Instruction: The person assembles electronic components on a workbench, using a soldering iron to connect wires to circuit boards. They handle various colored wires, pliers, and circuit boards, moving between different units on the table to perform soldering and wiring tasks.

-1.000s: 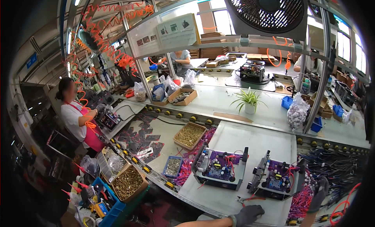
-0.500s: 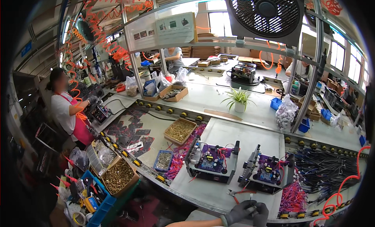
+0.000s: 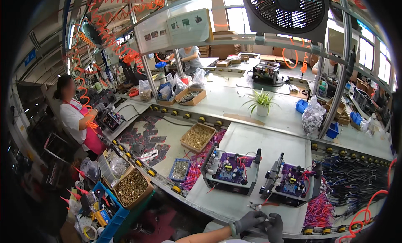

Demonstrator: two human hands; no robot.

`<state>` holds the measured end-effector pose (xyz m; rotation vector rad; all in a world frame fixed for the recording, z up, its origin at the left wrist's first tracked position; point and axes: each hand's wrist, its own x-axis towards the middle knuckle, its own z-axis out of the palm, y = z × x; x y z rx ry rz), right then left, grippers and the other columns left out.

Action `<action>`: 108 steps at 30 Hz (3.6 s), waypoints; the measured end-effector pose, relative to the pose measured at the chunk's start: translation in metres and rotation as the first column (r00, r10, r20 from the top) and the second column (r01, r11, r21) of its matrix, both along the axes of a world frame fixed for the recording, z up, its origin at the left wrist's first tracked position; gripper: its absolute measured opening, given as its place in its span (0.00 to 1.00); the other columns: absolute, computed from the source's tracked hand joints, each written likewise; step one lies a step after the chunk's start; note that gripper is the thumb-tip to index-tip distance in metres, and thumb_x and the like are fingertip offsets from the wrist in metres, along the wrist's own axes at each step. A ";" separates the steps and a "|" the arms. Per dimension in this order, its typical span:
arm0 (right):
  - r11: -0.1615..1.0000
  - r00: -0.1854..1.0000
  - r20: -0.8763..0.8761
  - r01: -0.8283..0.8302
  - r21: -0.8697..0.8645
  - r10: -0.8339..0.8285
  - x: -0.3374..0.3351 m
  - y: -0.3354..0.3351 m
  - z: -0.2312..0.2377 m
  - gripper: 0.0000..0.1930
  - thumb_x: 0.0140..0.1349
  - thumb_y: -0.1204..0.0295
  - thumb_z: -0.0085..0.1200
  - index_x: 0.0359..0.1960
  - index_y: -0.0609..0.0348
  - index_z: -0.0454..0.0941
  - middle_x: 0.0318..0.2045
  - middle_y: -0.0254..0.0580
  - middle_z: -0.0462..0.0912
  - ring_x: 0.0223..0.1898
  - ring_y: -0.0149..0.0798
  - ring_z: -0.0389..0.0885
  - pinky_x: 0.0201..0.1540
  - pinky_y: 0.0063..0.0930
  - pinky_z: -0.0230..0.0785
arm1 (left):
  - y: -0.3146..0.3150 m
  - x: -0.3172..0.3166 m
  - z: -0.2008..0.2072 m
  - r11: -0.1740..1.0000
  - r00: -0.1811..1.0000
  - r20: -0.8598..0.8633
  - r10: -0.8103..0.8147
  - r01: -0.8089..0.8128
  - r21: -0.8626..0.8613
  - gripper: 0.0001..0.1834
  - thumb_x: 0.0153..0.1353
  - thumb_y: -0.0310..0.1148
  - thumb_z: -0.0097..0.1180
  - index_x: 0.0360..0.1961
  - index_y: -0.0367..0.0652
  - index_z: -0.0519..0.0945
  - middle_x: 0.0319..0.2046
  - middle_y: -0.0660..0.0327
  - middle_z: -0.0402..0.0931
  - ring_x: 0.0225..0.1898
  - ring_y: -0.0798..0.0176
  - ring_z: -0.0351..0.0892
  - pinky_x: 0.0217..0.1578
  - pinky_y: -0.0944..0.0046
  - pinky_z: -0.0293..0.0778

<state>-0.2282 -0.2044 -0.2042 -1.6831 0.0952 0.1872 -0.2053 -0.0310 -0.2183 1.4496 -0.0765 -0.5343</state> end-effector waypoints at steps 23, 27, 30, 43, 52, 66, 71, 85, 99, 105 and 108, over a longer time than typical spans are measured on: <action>0.806 0.554 0.716 0.127 -0.578 0.426 0.095 -0.056 0.169 0.23 0.49 0.74 0.64 0.49 0.57 0.74 0.36 0.46 0.82 0.35 0.47 0.82 0.35 0.39 0.72 | 0.017 0.059 0.176 0.948 0.565 0.814 -0.133 -0.166 0.270 0.09 0.58 0.28 0.59 0.40 0.44 0.75 0.37 0.57 0.77 0.38 0.49 0.78 0.42 0.56 0.74; 0.660 0.559 0.760 0.438 -0.611 0.332 0.138 -0.067 0.192 0.20 0.46 0.73 0.62 0.44 0.59 0.77 0.41 0.47 0.81 0.47 0.52 0.78 0.51 0.44 0.68 | -0.016 0.143 0.217 0.824 0.193 0.889 -0.416 -0.333 0.458 0.07 0.56 0.29 0.57 0.36 0.45 0.74 0.30 0.57 0.76 0.35 0.51 0.79 0.52 0.54 0.69; 0.650 0.561 0.733 0.398 -0.647 0.385 0.144 -0.069 0.186 0.18 0.47 0.74 0.60 0.43 0.58 0.78 0.41 0.46 0.81 0.48 0.53 0.77 0.53 0.45 0.67 | -0.041 0.200 0.196 0.539 0.287 0.654 -0.699 -0.390 0.747 0.10 0.51 0.33 0.59 0.35 0.45 0.77 0.31 0.55 0.79 0.37 0.50 0.81 0.52 0.51 0.70; 0.764 0.597 0.773 0.391 -0.513 0.214 0.147 -0.081 0.171 0.11 0.50 0.75 0.61 0.37 0.54 0.81 0.35 0.39 0.84 0.46 0.46 0.79 0.49 0.39 0.72 | -0.033 0.212 0.208 0.451 0.561 0.468 -0.683 -0.180 0.874 0.10 0.57 0.40 0.56 0.37 0.48 0.80 0.30 0.55 0.82 0.40 0.51 0.82 0.56 0.54 0.69; 0.772 0.642 0.736 0.348 -0.531 0.217 0.150 -0.077 0.169 0.10 0.52 0.75 0.61 0.37 0.53 0.82 0.36 0.40 0.84 0.48 0.46 0.79 0.51 0.39 0.71 | -0.031 0.220 0.213 0.284 0.584 0.252 -0.772 -0.039 0.958 0.10 0.58 0.36 0.53 0.38 0.46 0.79 0.29 0.51 0.81 0.34 0.44 0.81 0.38 0.49 0.75; 0.807 0.629 0.756 0.343 -0.480 0.181 0.152 -0.084 0.168 0.10 0.51 0.75 0.62 0.37 0.53 0.82 0.35 0.39 0.83 0.48 0.45 0.79 0.51 0.38 0.71 | -0.035 0.227 0.225 0.318 0.575 0.244 -0.781 0.030 0.948 0.10 0.57 0.38 0.54 0.36 0.46 0.80 0.28 0.53 0.81 0.33 0.46 0.82 0.38 0.52 0.76; 0.805 0.631 0.757 0.354 -0.475 0.169 0.150 -0.087 0.167 0.10 0.51 0.77 0.60 0.37 0.53 0.82 0.35 0.39 0.83 0.47 0.45 0.78 0.50 0.38 0.71 | -0.039 0.223 0.226 0.341 0.577 0.238 -0.781 0.074 0.937 0.09 0.57 0.38 0.54 0.35 0.46 0.80 0.28 0.54 0.81 0.32 0.47 0.82 0.38 0.52 0.76; 0.839 0.667 0.724 0.281 -0.466 0.178 0.154 -0.082 0.168 0.10 0.54 0.80 0.58 0.39 0.56 0.82 0.37 0.40 0.84 0.50 0.49 0.77 0.53 0.39 0.69 | -0.043 0.225 0.230 0.221 0.588 0.102 -0.802 0.134 0.966 0.10 0.52 0.38 0.57 0.34 0.48 0.80 0.28 0.53 0.80 0.34 0.46 0.81 0.37 0.51 0.75; 0.832 0.644 0.755 0.348 -0.433 0.124 0.143 -0.066 0.173 0.07 0.51 0.81 0.58 0.33 0.58 0.78 0.32 0.44 0.81 0.45 0.52 0.76 0.53 0.41 0.65 | -0.044 0.253 0.214 0.259 0.382 0.215 -0.899 0.065 0.964 0.50 0.43 0.50 0.70 0.67 0.47 0.62 0.46 0.53 0.78 0.50 0.48 0.78 0.49 0.52 0.73; 0.796 0.605 0.772 0.361 -0.485 0.196 0.145 -0.070 0.172 0.09 0.49 0.79 0.58 0.33 0.57 0.81 0.32 0.43 0.82 0.47 0.51 0.77 0.52 0.41 0.67 | -0.058 0.233 0.191 0.604 0.491 0.553 -0.673 -0.066 0.794 0.27 0.56 0.39 0.57 0.59 0.52 0.72 0.34 0.53 0.82 0.39 0.46 0.81 0.43 0.52 0.75; 0.733 0.619 0.748 0.389 -0.558 0.241 0.142 -0.077 0.177 0.10 0.48 0.78 0.57 0.35 0.56 0.81 0.34 0.43 0.83 0.46 0.51 0.77 0.52 0.41 0.67 | -0.051 0.211 0.216 0.621 0.370 0.632 -0.681 -0.166 0.766 0.13 0.57 0.36 0.55 0.43 0.48 0.78 0.26 0.52 0.80 0.33 0.47 0.82 0.38 0.48 0.75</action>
